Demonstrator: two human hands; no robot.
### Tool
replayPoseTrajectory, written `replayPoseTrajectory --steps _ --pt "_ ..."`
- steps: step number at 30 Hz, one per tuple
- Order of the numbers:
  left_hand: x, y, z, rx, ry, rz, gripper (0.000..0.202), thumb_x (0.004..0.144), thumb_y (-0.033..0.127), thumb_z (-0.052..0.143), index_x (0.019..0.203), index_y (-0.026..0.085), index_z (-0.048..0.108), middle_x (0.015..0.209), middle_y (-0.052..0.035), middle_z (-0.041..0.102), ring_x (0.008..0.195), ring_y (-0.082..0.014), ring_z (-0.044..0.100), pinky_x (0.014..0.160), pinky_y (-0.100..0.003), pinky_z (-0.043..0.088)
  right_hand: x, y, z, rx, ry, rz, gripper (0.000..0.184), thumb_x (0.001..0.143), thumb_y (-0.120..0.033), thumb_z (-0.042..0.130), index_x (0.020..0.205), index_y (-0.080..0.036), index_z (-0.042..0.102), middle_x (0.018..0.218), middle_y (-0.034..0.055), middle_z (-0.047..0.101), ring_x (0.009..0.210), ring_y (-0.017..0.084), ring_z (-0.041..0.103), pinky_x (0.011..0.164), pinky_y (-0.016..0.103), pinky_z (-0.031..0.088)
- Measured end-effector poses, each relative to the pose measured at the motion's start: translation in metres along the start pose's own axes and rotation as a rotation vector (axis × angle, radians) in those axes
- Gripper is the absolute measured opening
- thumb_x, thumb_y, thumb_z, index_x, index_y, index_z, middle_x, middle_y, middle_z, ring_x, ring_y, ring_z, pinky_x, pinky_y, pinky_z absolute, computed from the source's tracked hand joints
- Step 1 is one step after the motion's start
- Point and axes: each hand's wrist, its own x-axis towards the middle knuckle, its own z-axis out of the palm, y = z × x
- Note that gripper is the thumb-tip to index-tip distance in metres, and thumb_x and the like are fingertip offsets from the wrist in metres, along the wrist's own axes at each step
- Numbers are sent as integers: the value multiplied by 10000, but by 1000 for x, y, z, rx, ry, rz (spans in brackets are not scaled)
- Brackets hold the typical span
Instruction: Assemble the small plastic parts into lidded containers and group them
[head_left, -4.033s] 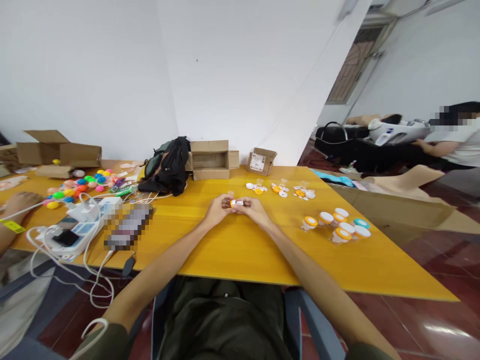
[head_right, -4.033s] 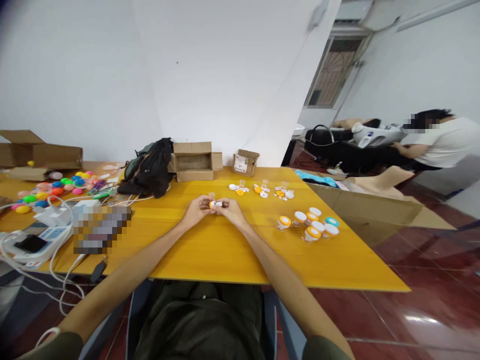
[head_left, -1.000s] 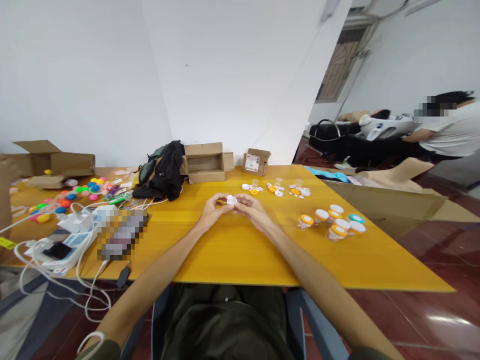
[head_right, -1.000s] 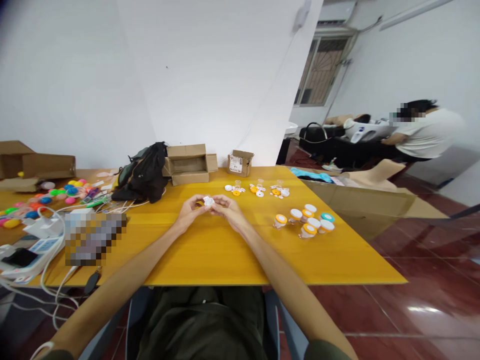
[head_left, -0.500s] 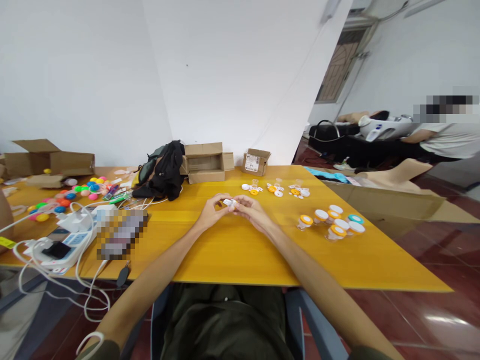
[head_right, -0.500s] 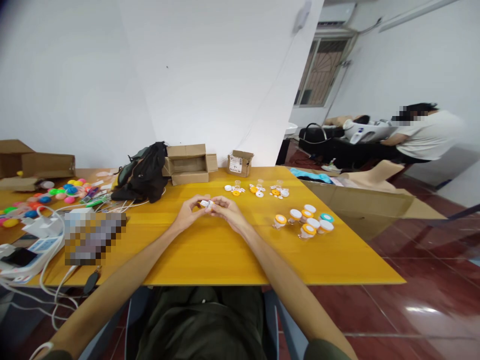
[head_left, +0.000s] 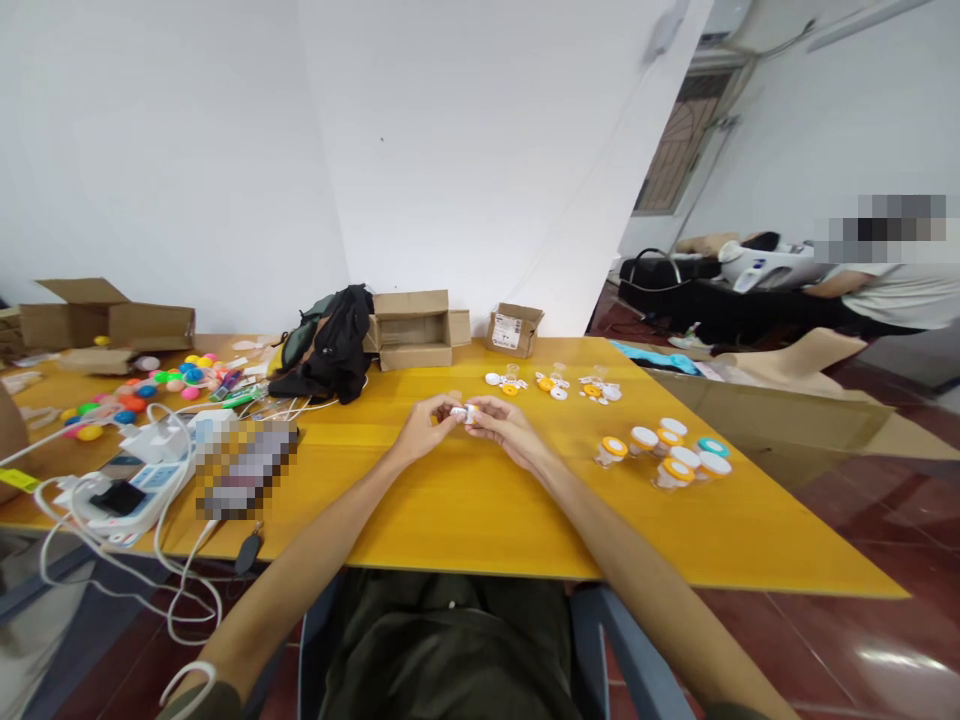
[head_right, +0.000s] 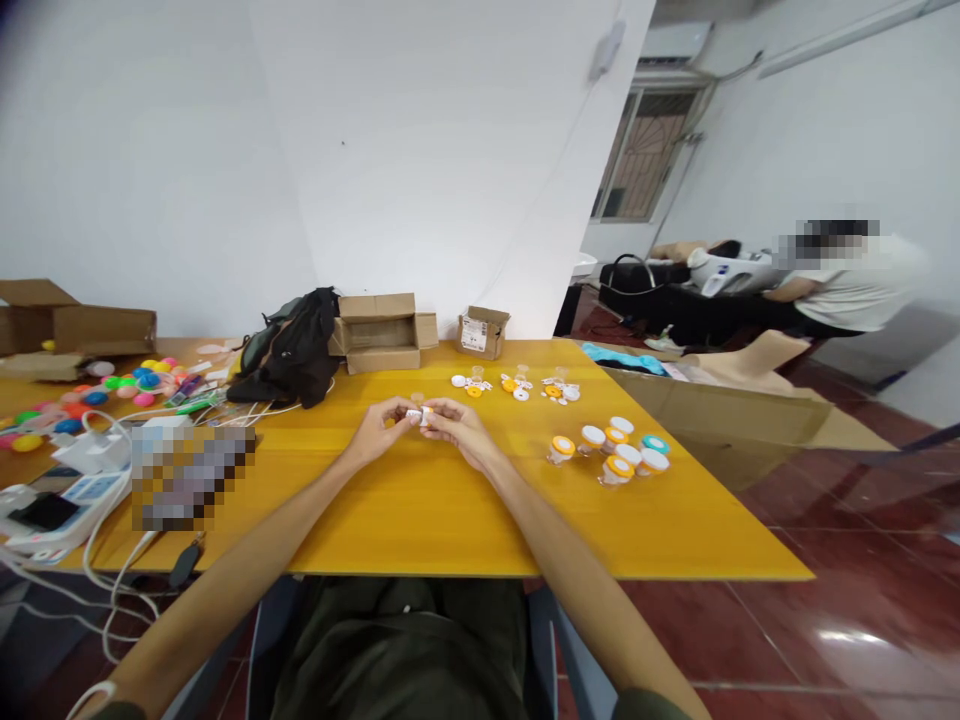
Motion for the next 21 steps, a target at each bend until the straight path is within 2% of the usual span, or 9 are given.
replayPoseTrajectory --steps 3,7,13,21 --pt "0 -3 1 7 4 -6 235 801 393 650 829 166 705 719 -12 681 651 -138 565 631 -250 437 1 4 -3 -12 15 -19 413 509 -373 903 864 -244 736 875 4 744 741 159 693 774 341 599" --pt "0 -6 2 42 -3 15 208 800 367 644 827 169 700 688 -1 666 622 -130 548 616 -242 438 -1 0 -5 -69 -17 -8 373 567 -344 882 902 -246 750 917 13 752 771 169 701 838 371 588" --pt "-2 -7 4 90 -36 17 165 803 310 608 822 184 713 666 10 651 607 -132 534 616 -239 426 -4 -5 -4 -128 30 -50 356 523 -334 889 846 -248 765 876 12 754 710 174 692 752 356 591" --pt "-5 -4 5 142 -30 71 180 829 303 580 811 200 726 673 -1 683 621 -155 573 627 -243 436 -5 -5 -6 -186 26 -73 366 535 -380 881 853 -243 764 821 20 752 686 196 694 733 379 594"
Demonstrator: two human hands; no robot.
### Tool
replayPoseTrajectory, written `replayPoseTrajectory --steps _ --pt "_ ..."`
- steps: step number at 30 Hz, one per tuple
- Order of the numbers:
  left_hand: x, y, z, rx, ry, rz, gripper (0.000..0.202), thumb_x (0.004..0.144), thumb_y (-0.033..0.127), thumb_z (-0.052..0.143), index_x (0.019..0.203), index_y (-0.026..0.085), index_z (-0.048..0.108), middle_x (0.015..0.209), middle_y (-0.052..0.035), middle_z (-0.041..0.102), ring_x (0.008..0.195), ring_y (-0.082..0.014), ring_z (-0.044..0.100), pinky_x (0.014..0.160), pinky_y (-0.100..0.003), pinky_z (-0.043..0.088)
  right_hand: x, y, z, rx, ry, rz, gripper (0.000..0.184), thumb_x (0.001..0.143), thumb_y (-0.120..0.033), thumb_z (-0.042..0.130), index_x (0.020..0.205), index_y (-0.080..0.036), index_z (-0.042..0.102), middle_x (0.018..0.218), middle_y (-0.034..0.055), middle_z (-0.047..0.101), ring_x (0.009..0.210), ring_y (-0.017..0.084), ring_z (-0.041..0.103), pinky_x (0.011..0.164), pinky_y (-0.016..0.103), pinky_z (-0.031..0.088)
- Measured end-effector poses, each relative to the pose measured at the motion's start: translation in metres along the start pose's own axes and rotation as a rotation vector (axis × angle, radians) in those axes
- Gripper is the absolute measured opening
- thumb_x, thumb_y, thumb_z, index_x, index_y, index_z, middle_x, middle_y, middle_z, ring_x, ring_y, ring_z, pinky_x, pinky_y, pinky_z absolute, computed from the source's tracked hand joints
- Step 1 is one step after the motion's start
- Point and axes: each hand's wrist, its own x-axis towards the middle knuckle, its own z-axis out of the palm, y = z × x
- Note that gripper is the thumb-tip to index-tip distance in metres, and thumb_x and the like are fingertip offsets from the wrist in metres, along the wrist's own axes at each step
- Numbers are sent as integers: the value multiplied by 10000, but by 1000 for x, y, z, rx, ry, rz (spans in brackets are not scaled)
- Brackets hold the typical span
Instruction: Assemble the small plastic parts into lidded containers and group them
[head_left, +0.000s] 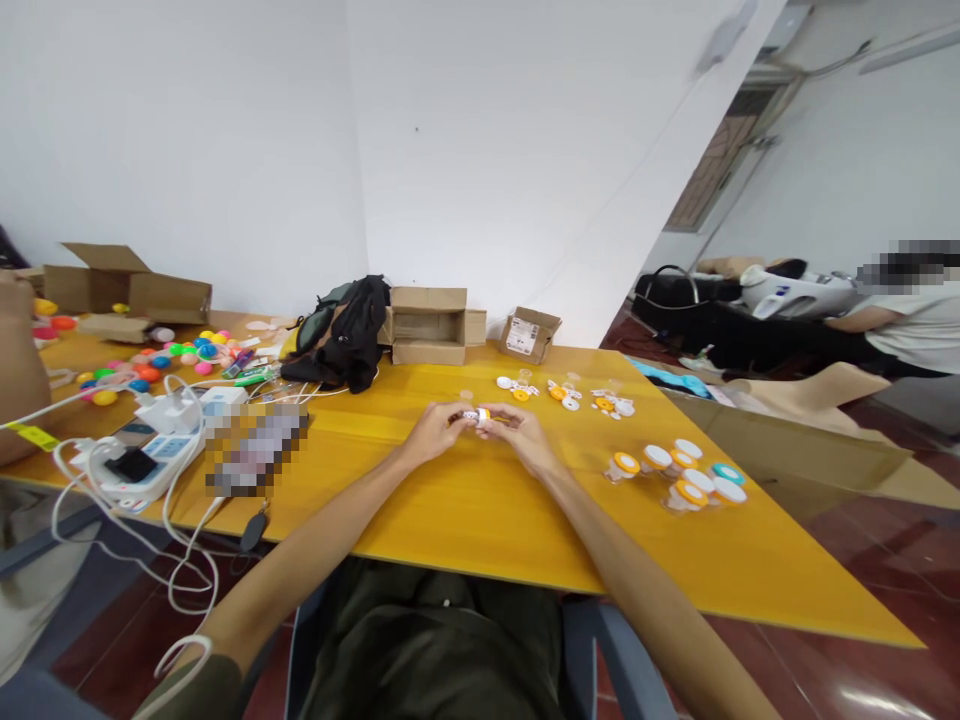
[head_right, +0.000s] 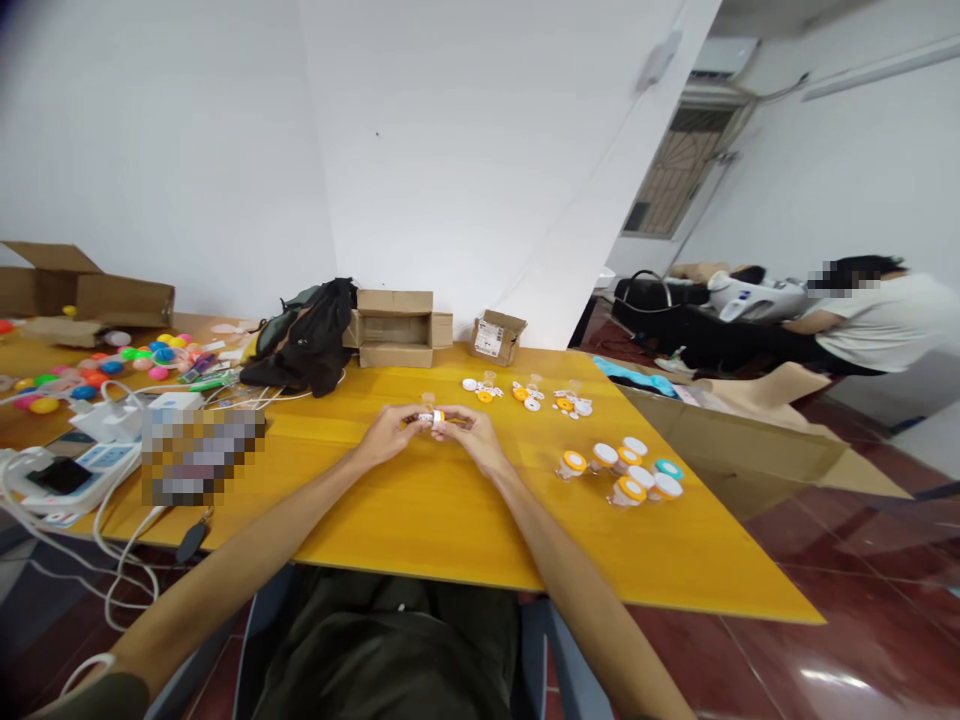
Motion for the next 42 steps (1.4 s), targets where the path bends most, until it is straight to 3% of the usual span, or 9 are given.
replayPoseTrajectory --steps 5,10,17,23,29,37,42 --pt "-2 1 1 11 -9 30 207 852 310 561 831 206 739 726 -22 716 636 -164 585 637 -249 437 -3 0 -1 8 4 30 360 528 -408 882 830 -248 768 776 9 744 673 187 687 737 378 595" --pt "-1 1 3 -9 -26 -18 242 851 355 567 800 198 744 628 -8 670 591 -161 555 603 -246 415 -4 0 -2 -17 19 16 368 502 -385 895 826 -258 772 790 4 742 685 183 683 753 372 586" --pt "-3 2 4 -35 -2 21 180 833 329 621 770 209 740 673 -15 691 593 -160 564 625 -253 436 -1 7 -9 -2 -40 58 344 573 -406 869 864 -251 771 817 18 746 693 184 685 756 378 582" --pt "-1 5 8 -77 3 -20 140 820 271 616 871 198 725 761 -15 704 629 -145 561 647 -248 448 0 2 -11 92 -48 124 384 542 -411 890 876 -262 776 856 11 753 724 157 681 755 333 587" --pt "1 5 9 -162 -20 -64 226 856 345 591 942 179 718 792 -22 697 633 -135 550 631 -245 440 -1 -4 -7 147 -51 160 412 505 -431 908 868 -283 780 927 1 762 778 145 688 771 299 587" --pt "1 10 6 -64 2 65 140 832 270 610 920 188 682 854 -33 638 731 -147 564 692 -257 458 1 -2 -9 167 -54 152 404 531 -424 900 885 -274 778 928 -1 759 806 141 689 780 270 578" --pt "0 10 7 -76 34 -50 148 837 283 608 947 184 618 810 3 630 657 -119 553 638 -236 447 3 2 -12 145 -73 112 360 583 -372 882 908 -269 767 944 6 756 806 156 693 815 311 578"
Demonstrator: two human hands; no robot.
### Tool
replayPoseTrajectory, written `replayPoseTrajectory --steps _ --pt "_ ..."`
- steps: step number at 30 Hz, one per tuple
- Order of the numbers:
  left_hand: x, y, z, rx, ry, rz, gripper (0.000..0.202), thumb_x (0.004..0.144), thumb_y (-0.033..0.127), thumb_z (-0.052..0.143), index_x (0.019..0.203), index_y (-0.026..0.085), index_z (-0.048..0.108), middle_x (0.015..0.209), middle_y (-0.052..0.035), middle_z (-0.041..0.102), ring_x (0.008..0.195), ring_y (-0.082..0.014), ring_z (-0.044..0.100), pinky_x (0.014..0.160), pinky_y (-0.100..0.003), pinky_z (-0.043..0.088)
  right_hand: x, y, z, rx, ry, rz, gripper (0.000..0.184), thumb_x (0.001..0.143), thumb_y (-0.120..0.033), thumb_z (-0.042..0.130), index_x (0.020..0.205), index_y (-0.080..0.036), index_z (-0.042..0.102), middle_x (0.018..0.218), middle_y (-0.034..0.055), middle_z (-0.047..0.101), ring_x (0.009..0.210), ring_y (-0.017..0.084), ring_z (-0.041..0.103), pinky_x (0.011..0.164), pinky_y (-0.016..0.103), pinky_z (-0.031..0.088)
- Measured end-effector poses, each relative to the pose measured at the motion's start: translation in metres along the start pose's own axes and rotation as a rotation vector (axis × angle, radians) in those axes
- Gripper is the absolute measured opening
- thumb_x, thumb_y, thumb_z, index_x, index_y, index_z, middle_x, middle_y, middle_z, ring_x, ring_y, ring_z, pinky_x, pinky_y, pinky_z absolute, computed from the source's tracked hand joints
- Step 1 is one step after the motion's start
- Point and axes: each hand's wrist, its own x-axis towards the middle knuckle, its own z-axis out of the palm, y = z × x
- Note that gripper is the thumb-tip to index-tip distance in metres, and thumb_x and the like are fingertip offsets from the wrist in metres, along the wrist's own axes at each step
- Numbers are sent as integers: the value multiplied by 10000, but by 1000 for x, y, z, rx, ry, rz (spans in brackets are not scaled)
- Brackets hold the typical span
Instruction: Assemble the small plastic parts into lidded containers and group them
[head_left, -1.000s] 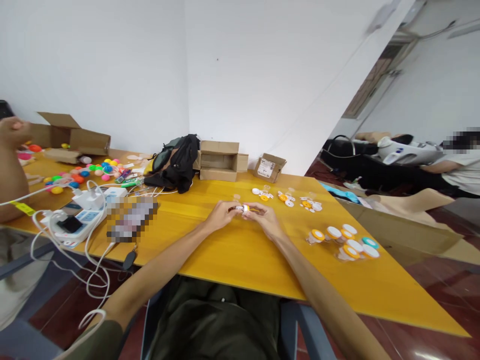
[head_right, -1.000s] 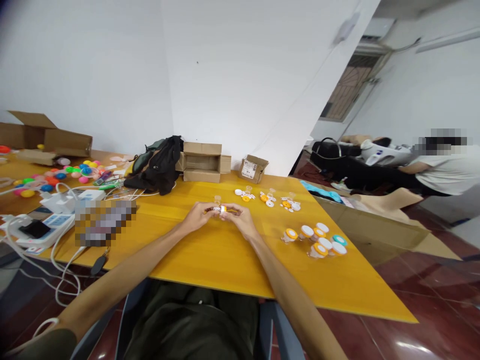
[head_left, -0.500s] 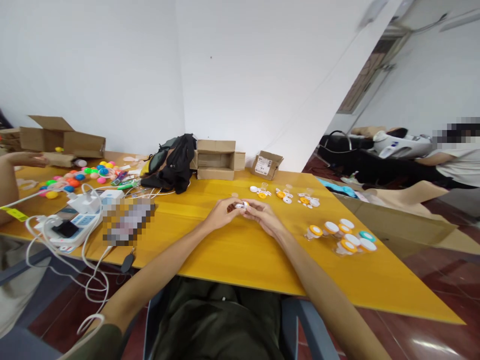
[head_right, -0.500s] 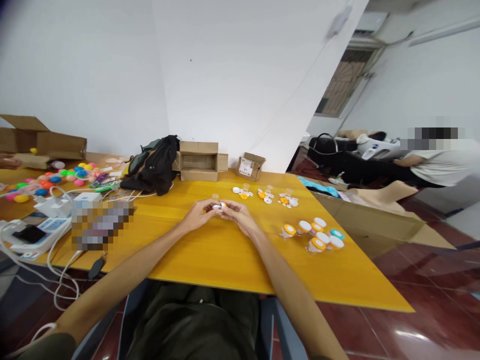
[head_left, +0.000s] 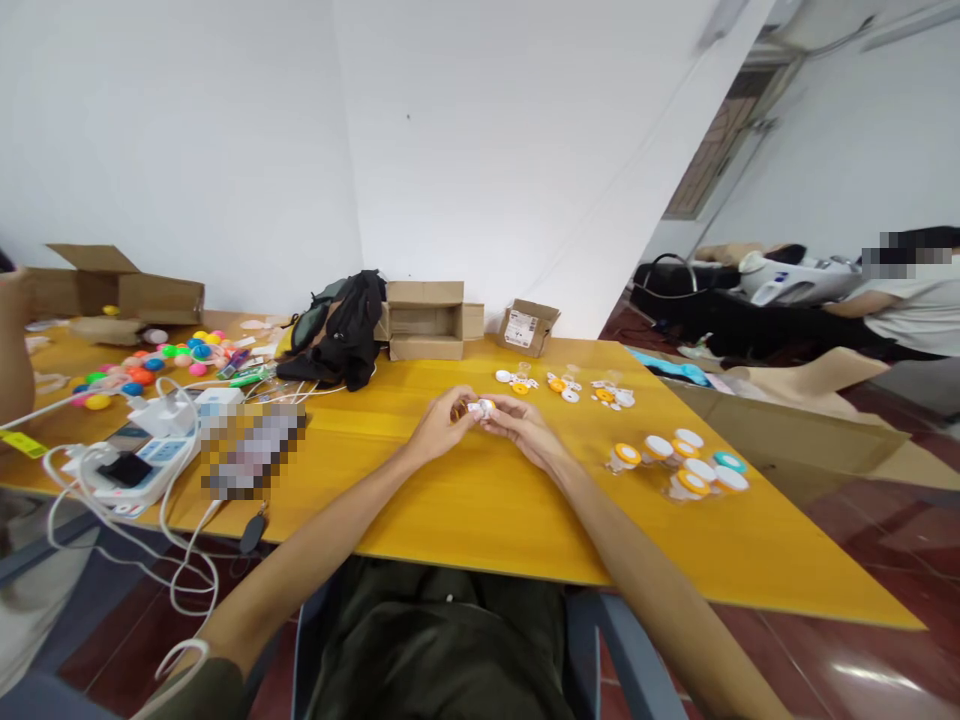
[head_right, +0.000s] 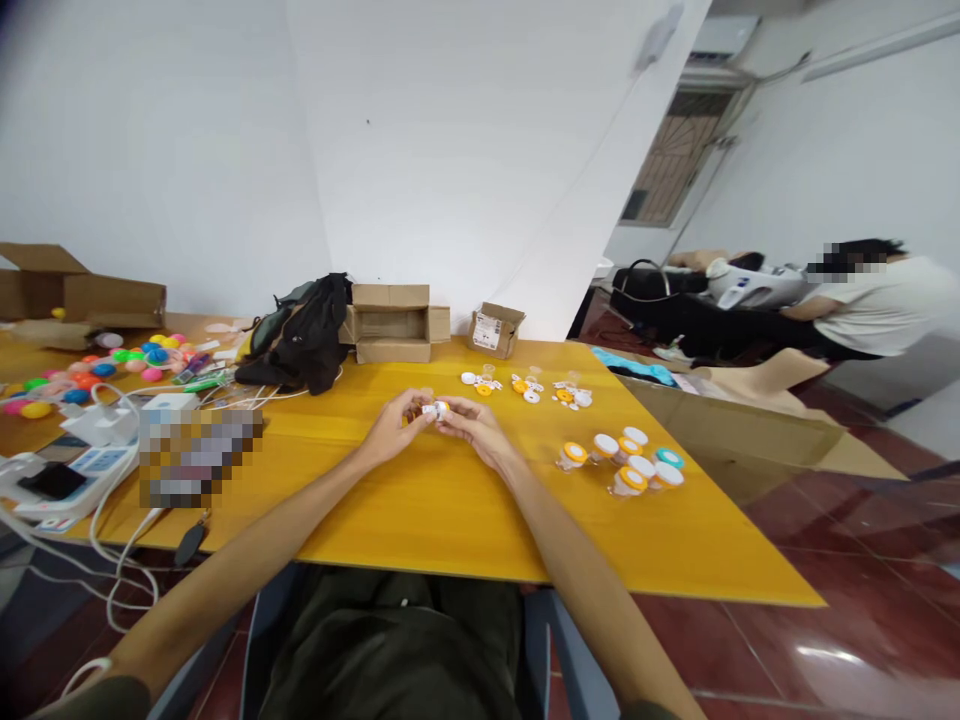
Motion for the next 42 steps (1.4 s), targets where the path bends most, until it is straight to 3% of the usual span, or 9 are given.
replayPoseTrajectory --steps 3,6,12,18,27,32,42 --pt "2 -2 -1 29 24 -19 83 836 259 609 865 181 615 736 20 607 622 -111 529 613 -229 435 1 2 -1 -17 2 -13 356 592 -354 877 917 -265 762 923 7 751 784 156 692 828 332 580" --pt "2 -4 -2 55 25 29 37 818 218 625 837 186 623 787 6 623 686 -121 554 637 -230 450 1 2 0 -35 11 -32 353 598 -352 872 919 -259 757 935 13 748 799 166 694 843 351 580" --pt "0 -7 -1 85 48 59 333 712 162 741 1019 206 621 963 -28 638 814 -148 599 702 -248 482 2 1 8 -85 25 -61 383 560 -368 882 894 -244 742 958 27 747 807 183 698 810 354 589" --pt "1 -11 -3 113 7 142 175 755 146 707 914 197 655 865 -19 636 823 -161 608 736 -269 492 2 1 14 -117 35 -39 403 517 -396 892 840 -223 723 907 25 754 733 176 702 783 363 594" --pt "1 -16 -4 107 1 194 216 738 150 736 940 203 680 897 -35 657 847 -179 624 783 -306 514 2 0 14 -265 4 -47 454 613 -602 782 808 -195 734 722 23 729 630 149 665 672 296 566" --pt "1 -18 -4 118 4 222 206 751 148 725 942 207 678 950 -52 667 954 -207 626 887 -358 502 3 1 12 -361 -13 -51 548 634 -725 690 712 -182 691 584 17 663 519 123 602 534 242 491" --pt "-1 -14 -2 108 -26 198 191 749 144 716 928 200 678 977 -58 667 972 -208 623 918 -371 494 4 1 16 -480 -11 -31 720 661 -881 472 546 -180 589 486 22 593 399 91 490 396 214 372"
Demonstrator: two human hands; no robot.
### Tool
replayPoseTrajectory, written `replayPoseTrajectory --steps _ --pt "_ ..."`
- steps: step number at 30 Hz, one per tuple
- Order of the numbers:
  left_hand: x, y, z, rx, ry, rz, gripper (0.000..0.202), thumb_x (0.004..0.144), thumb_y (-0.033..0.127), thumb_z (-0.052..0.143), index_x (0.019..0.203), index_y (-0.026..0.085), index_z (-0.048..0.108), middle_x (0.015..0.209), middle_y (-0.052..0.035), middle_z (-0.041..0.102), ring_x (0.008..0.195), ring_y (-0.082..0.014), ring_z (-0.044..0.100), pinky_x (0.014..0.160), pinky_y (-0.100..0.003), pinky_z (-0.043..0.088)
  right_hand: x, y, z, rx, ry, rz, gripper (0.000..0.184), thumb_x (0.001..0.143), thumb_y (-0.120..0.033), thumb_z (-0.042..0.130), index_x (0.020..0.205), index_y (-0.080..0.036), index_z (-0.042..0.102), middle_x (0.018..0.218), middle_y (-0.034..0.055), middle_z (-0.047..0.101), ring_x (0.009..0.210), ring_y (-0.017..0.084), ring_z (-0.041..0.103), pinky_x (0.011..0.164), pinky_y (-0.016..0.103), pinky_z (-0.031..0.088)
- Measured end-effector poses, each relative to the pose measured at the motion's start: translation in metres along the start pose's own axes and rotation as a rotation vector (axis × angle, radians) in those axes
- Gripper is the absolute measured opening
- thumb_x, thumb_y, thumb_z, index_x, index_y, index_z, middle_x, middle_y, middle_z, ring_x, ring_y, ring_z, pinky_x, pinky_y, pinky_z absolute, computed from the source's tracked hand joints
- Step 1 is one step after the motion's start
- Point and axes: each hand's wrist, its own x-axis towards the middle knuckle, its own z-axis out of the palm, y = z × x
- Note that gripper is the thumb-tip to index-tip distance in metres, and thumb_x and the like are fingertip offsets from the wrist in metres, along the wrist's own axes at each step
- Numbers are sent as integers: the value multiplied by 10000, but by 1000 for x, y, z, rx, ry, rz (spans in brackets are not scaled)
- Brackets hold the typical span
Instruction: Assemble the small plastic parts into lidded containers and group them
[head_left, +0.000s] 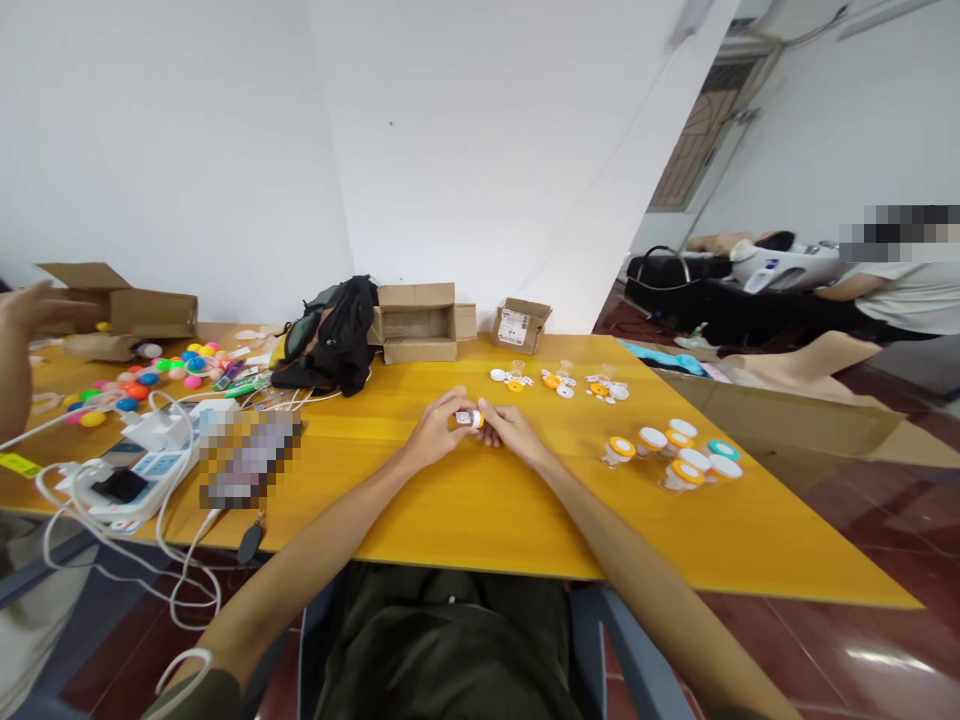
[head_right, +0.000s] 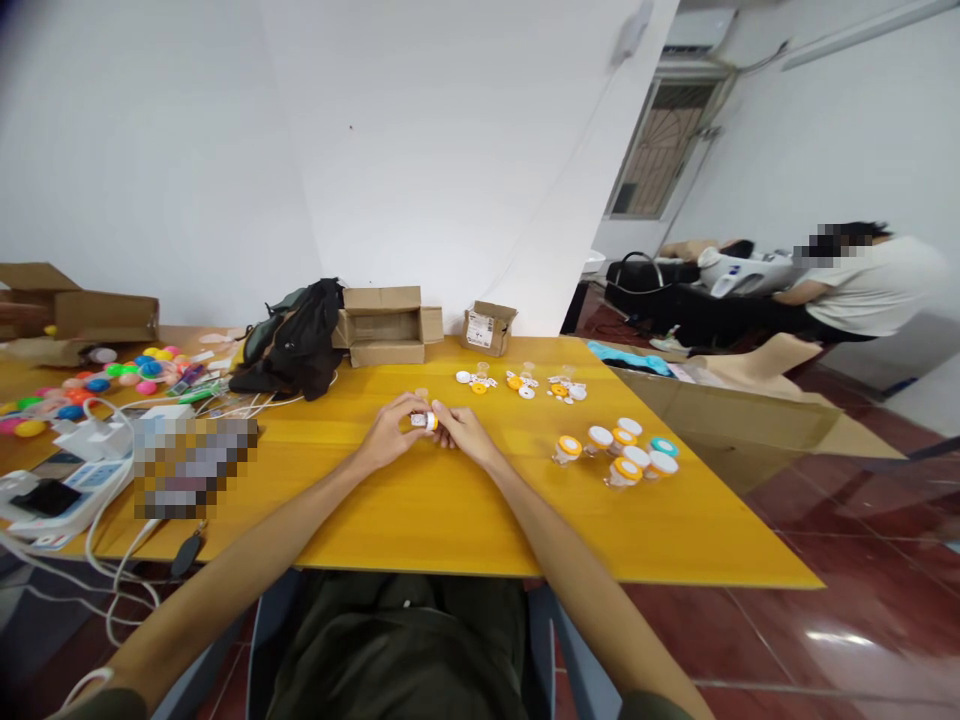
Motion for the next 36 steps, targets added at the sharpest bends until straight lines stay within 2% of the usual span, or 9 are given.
replayPoseTrajectory --steps 4,6,11,13,17,23,28,36 --pt "1 -1 0 -14 11 -70 224 719 130 727 928 197 683 968 -53 679 965 -212 627 915 -378 496 2 2 0 9 12 9 743 658 -900 436 520 -184 578 456 26 570 389 99 486 388 223 379" --pt "2 -2 0 -33 30 -110 226 709 129 727 921 197 687 945 -47 683 933 -205 634 881 -361 509 3 3 -1 44 20 5 718 662 -883 466 562 -185 603 490 35 596 425 116 528 404 231 407" --pt "5 -5 0 -140 75 -205 213 695 140 737 899 186 693 917 -36 693 876 -179 648 810 -306 527 1 3 -3 115 36 -72 501 654 -653 726 885 -211 678 730 31 713 590 141 619 498 237 474" --pt "5 -6 0 -173 83 -232 209 687 144 749 885 179 694 912 -34 699 869 -176 652 808 -300 527 -1 2 -4 117 28 -82 464 658 -587 756 918 -212 673 772 34 726 604 139 617 519 244 480" --pt "4 -7 1 -176 70 -237 224 672 145 763 885 181 702 886 -27 696 873 -177 648 814 -299 518 -2 -1 -4 85 8 -56 430 680 -595 727 845 -200 678 689 21 694 559 128 589 507 239 456" --pt "3 -8 2 -162 55 -195 244 667 152 763 901 186 706 913 -36 687 886 -183 635 828 -314 512 -2 -1 -3 -21 -10 -45 535 706 -727 599 656 -195 625 494 -19 557 425 99 476 424 226 374" --pt "2 -5 1 -142 35 -164 234 679 147 748 902 193 696 927 -44 682 885 -190 629 834 -326 507 -1 -2 -2 -67 -13 -58 602 729 -782 516 623 -198 609 490 -13 553 404 96 440 399 232 333" --pt "1 -3 0 -95 0 -96 204 714 110 707 898 198 686 962 -47 678 977 -204 618 929 -364 473 2 2 0 -105 -14 -42 712 727 -858 397 573 -193 600 485 18 580 416 109 462 436 244 355"
